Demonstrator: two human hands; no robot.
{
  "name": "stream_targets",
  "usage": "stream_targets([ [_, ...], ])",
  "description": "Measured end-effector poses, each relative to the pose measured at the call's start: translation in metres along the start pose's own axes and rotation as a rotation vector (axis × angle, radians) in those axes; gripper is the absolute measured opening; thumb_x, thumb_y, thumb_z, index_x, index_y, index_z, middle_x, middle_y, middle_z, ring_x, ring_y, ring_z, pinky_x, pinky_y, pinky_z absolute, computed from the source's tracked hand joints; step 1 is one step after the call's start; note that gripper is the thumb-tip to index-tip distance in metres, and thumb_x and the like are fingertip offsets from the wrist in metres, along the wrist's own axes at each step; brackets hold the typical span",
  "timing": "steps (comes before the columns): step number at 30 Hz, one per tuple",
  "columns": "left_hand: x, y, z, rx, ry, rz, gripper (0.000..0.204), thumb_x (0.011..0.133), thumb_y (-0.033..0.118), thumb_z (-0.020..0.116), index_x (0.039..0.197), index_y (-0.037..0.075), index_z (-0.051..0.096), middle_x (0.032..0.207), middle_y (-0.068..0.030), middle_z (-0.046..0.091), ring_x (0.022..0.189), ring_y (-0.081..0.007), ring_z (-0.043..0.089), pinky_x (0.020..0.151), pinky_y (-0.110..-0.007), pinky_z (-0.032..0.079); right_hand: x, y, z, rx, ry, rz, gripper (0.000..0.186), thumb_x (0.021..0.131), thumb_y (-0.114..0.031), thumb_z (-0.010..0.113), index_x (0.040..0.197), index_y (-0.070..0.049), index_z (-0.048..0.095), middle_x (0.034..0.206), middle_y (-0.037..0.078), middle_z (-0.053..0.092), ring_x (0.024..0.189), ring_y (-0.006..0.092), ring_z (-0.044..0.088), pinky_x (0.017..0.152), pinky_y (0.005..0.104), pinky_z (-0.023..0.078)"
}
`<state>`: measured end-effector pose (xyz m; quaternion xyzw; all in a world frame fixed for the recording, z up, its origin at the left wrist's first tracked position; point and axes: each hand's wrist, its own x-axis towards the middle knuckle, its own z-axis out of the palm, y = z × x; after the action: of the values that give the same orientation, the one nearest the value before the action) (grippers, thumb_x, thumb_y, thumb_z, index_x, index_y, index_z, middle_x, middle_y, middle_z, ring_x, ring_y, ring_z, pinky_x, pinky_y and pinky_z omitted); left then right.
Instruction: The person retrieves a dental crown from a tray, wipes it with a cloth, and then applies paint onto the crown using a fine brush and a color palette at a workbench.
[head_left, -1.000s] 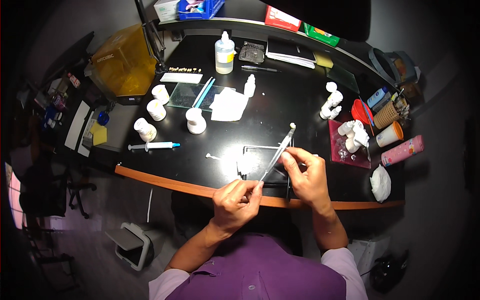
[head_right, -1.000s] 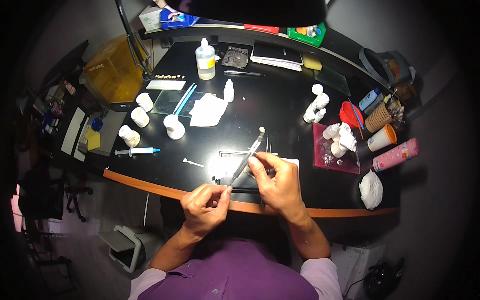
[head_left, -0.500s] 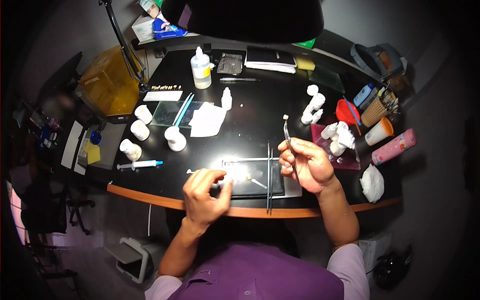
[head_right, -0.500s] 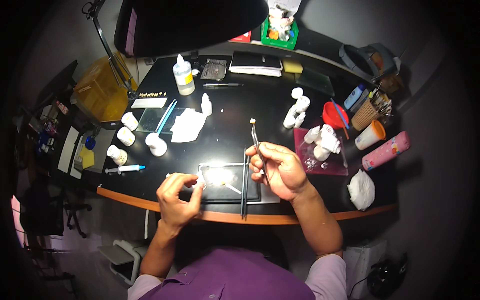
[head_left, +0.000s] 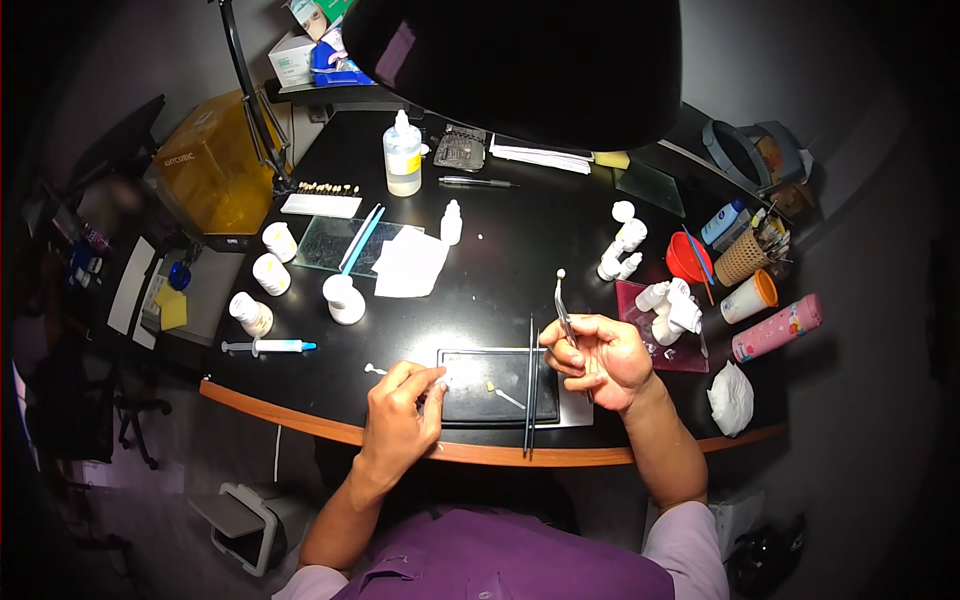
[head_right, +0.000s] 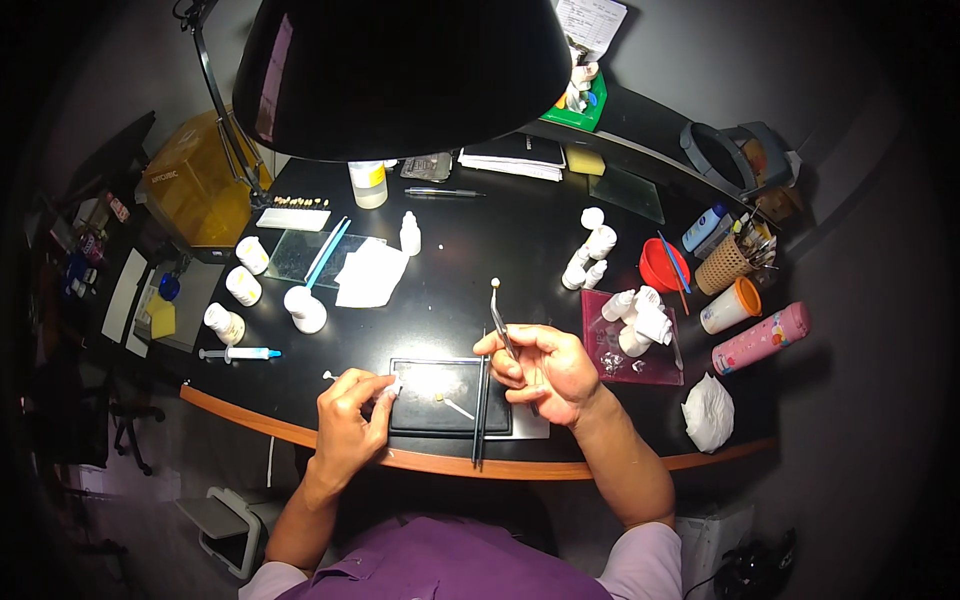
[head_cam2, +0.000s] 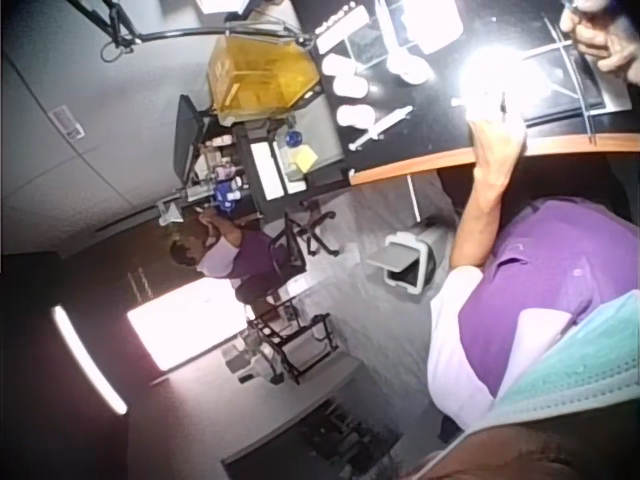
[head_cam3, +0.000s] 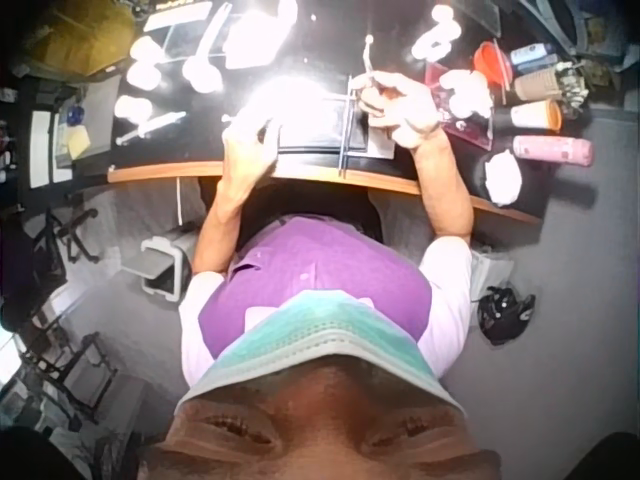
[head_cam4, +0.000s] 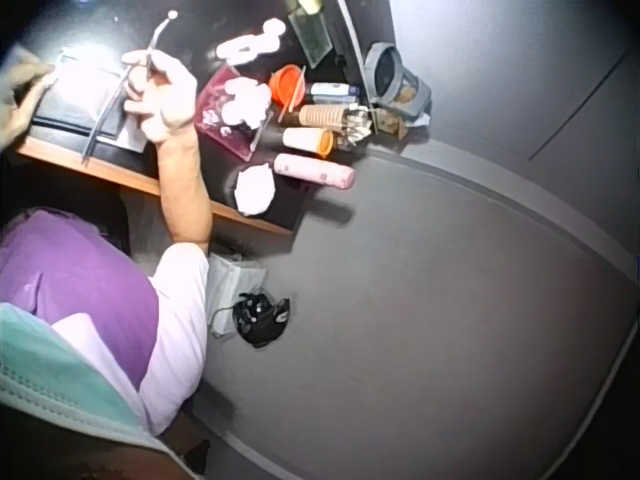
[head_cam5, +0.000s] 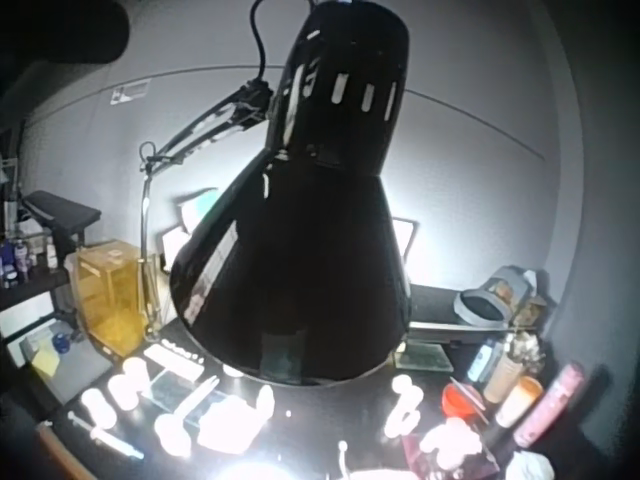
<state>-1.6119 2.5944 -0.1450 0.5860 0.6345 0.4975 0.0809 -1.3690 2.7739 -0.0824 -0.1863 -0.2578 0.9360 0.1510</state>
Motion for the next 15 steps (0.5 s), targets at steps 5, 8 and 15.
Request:
stream_targets([
  [5, 0.036, 0.003, -0.015, -0.064, -0.028, -0.004, 0.020, 0.087, -0.003, 0.074, 0.107, -0.001, 0.079, 0.082, -0.0120, 0.070, 0.065, -0.0188, 0.067, 0.061, -0.030, 0.053, 0.005, -0.003, 0.015, -0.438, 0.120, -0.185, 0.046, 0.112, -0.028, 0.044, 0.119, 0.011, 0.068, 0.076, 0.005, 0.057, 0.061, 0.0083, 0.045, 0.047, 0.0205, 0.035],
  [8, 0.081, 0.004, -0.006, -0.388, -0.057, -0.026, 0.020, 0.096, 0.004, 0.073, 0.113, -0.002, 0.078, 0.085, -0.0067, 0.072, 0.065, -0.0132, 0.062, 0.062, -0.028, 0.050, 0.014, 0.001, 0.023, -0.669, 0.242, -0.363, 0.043, 0.113, -0.029, 0.045, 0.112, 0.006, 0.070, 0.076, 0.003, 0.061, 0.058, 0.0061, 0.048, 0.048, 0.0207, 0.034],
  [15, 0.137, -0.022, 0.017, -1.310, -0.359, -0.538, 0.034, 0.107, 0.023, 0.061, 0.125, -0.003, 0.073, 0.101, -0.0051, 0.073, 0.087, -0.0128, 0.065, 0.079, -0.029, 0.051, 0.031, 0.026, 0.020, -0.871, 0.442, -0.593, 0.031, 0.114, -0.025, 0.052, 0.110, 0.000, 0.071, 0.074, -0.002, 0.059, 0.058, 0.0016, 0.043, 0.052, 0.0191, 0.031],
])
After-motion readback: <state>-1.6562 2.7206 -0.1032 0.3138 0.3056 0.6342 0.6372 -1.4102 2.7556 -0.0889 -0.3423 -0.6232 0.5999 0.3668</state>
